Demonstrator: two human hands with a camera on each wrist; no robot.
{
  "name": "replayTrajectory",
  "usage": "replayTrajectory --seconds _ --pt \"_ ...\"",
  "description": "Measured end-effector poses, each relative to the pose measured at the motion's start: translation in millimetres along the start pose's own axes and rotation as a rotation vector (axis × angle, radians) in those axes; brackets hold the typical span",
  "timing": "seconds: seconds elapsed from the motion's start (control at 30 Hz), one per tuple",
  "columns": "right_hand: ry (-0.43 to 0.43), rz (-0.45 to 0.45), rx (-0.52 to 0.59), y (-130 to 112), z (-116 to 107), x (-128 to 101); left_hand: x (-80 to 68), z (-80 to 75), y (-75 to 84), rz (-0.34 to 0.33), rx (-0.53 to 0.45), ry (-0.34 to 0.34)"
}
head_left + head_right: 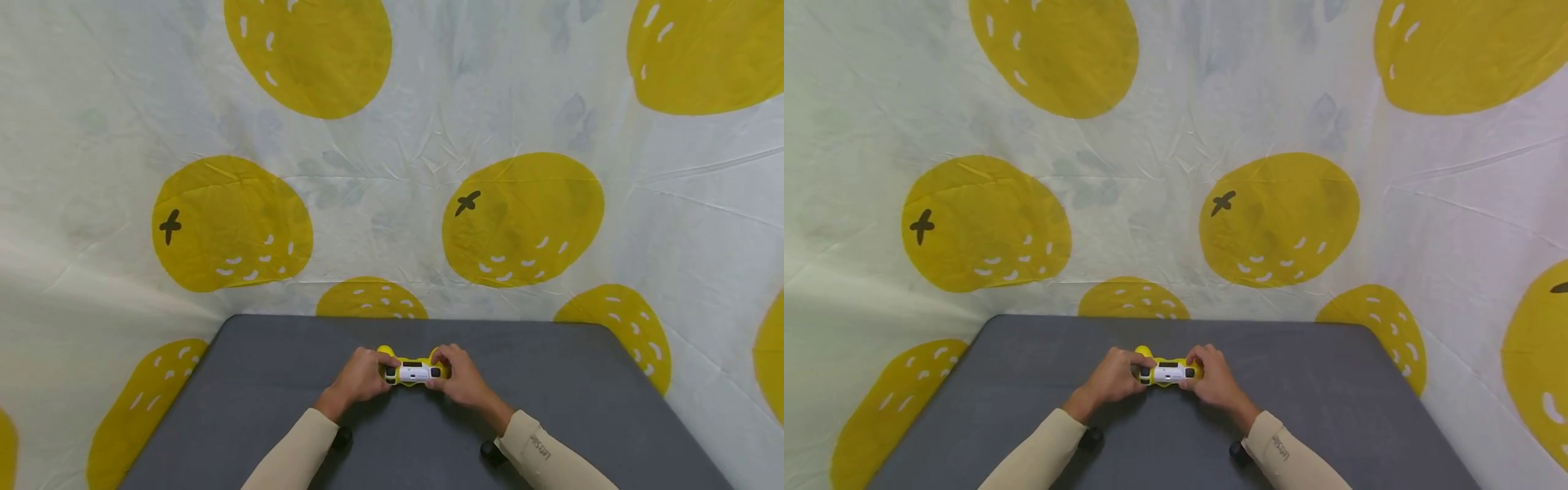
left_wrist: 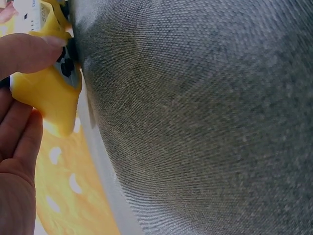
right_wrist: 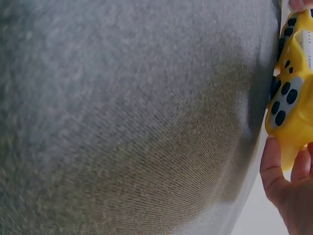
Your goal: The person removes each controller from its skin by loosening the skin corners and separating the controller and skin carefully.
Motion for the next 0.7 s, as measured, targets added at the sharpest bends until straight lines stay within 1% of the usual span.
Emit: replayTrajectory --seconds 0.13,0.27,0.33,0.43,0.53,0.6,0.7 --pt "-0.062 -0.098 0.001 -2 -1 -2 0.7 -1.4 1.6 0.02 0.025 0.001" --pt "-0.088 -0.228 -0.038 -3 -2 -4 0.5 -0.7 1.2 0.011 0.019 -0.008" --pt "-0.072 -0.311 -0.087 -5 -3 -6 0.1 -0.1 0.7 -0.001 0.007 -0.016" --pt "-0.01 -0.456 -0.198 -10 -5 -12 -0.1 0.2 0.3 -0.005 -0.001 -0.021" --pt "0.05 -0.568 -0.276 -13 -8 -16 0.3 -0.6 0.2 0.003 -0.005 -0.016" --pt "0.067 -0.615 -0.289 -13 -9 -18 0.5 -1.0 -0.4 0.003 -0.012 -0.012" --pt "0.074 -0.639 -0.275 -13 -9 -18 0.5 -0.9 -2.0 -0.003 -0.024 -0.014"
Point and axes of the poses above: each hand's wrist, its own x-axis towards the middle knuckle, its own z-axis out of the palm, y = z × x, the point moved 6 cm from there along x, towards the middle knuckle, and after that the axes turned 15 degrees about z, right-handed, at the moved point
